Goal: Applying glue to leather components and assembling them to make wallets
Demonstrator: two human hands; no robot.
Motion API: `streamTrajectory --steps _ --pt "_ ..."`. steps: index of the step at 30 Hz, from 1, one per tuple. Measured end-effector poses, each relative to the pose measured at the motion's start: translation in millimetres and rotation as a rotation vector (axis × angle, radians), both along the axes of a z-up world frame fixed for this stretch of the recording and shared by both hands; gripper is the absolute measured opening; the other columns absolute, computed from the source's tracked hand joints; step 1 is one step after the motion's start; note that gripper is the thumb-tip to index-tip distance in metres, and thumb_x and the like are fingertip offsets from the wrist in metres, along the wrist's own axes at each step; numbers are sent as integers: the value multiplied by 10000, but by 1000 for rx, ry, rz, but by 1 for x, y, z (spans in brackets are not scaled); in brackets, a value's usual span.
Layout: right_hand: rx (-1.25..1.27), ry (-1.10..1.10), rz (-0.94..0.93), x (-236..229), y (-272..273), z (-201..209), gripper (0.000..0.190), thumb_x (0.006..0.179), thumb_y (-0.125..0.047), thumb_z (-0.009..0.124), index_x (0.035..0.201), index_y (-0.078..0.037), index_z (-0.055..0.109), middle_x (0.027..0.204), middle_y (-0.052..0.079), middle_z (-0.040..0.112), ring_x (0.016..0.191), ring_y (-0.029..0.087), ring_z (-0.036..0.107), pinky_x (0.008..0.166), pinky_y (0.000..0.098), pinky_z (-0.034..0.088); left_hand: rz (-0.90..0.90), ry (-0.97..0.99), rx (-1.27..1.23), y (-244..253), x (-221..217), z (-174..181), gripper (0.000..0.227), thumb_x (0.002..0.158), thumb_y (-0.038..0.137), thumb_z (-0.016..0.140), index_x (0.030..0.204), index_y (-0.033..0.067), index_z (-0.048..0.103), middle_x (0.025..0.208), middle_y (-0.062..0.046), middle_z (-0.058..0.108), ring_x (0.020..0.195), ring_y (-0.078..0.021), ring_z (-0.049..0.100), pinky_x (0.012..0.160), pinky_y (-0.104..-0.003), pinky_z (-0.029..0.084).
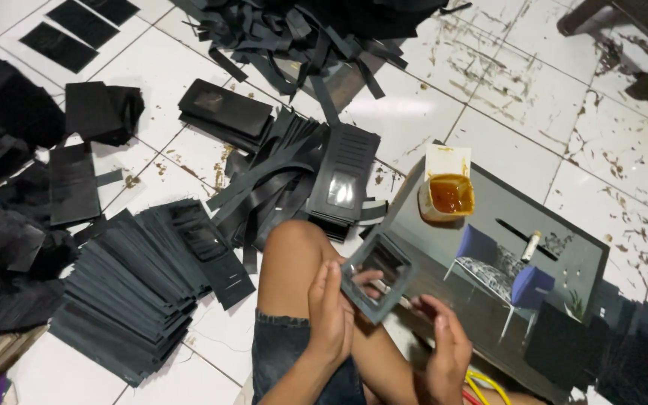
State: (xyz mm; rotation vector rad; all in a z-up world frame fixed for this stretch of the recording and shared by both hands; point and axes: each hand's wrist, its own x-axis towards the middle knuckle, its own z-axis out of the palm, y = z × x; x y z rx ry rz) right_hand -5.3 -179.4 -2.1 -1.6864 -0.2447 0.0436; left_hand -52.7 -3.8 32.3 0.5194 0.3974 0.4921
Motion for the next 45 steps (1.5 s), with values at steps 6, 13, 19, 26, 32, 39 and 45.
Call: streamTrajectory --steps 6,13,19,26,32,39,45 --pt "495 305 -66 -21 -35 -15 425 1039 -100 434 1389 131 501 1051 239 656 889 250 592 835 348 476 -213 -1 -54 -53 -22 -36 288 1059 246 458 1167 -18 498 1104 -196 600 1050 -343 723 823 -405 597" --pt "275 190 -183 -18 -64 -19 456 925 32 606 1374 89 550 921 127 675 782 147 604 730 220 468 -310 299 635 -64 -10 -29 206 997 121 551 1103 -2 678 937 -75 692 829 -133 599 786 -261 494" --pt "147 89 -231 25 -66 21 434 950 -40 623 1375 42 585 942 63 627 808 101 562 742 205 454 -275 206 1074 -61 42 2 167 955 141 605 1038 25 692 870 -30 722 741 -125 624 709 -253 521" --pt "-517 -287 -473 60 -81 -12 330 866 -90 765 1189 -36 730 808 119 693 586 224 619 558 342 479 -65 358 1845 -31 89 -24 84 954 232 674 1000 174 714 925 -39 716 939 -273 681 785 -408 508" --pt "-636 -479 -231 80 -85 -29 390 828 -133 793 1212 -113 729 982 63 692 906 289 685 831 401 528 -367 87 2080 -22 126 -39 358 964 305 654 1307 201 647 1248 -67 644 1250 -294 550 1008 -446 414" --pt "-706 -475 -202 82 -88 -40 367 879 -181 757 1234 -93 721 1037 102 636 972 344 662 842 448 500 -486 91 2210 -25 128 -31 372 989 469 602 1329 319 617 1369 -16 545 1272 -300 470 1027 -494 340" --pt "-788 -469 -227 76 -81 -38 447 905 -343 752 1286 -121 678 1076 83 608 1007 315 642 818 429 458 -467 86 2187 -28 127 -32 394 948 517 646 1293 326 647 1346 -13 552 1241 -301 466 991 -487 344"
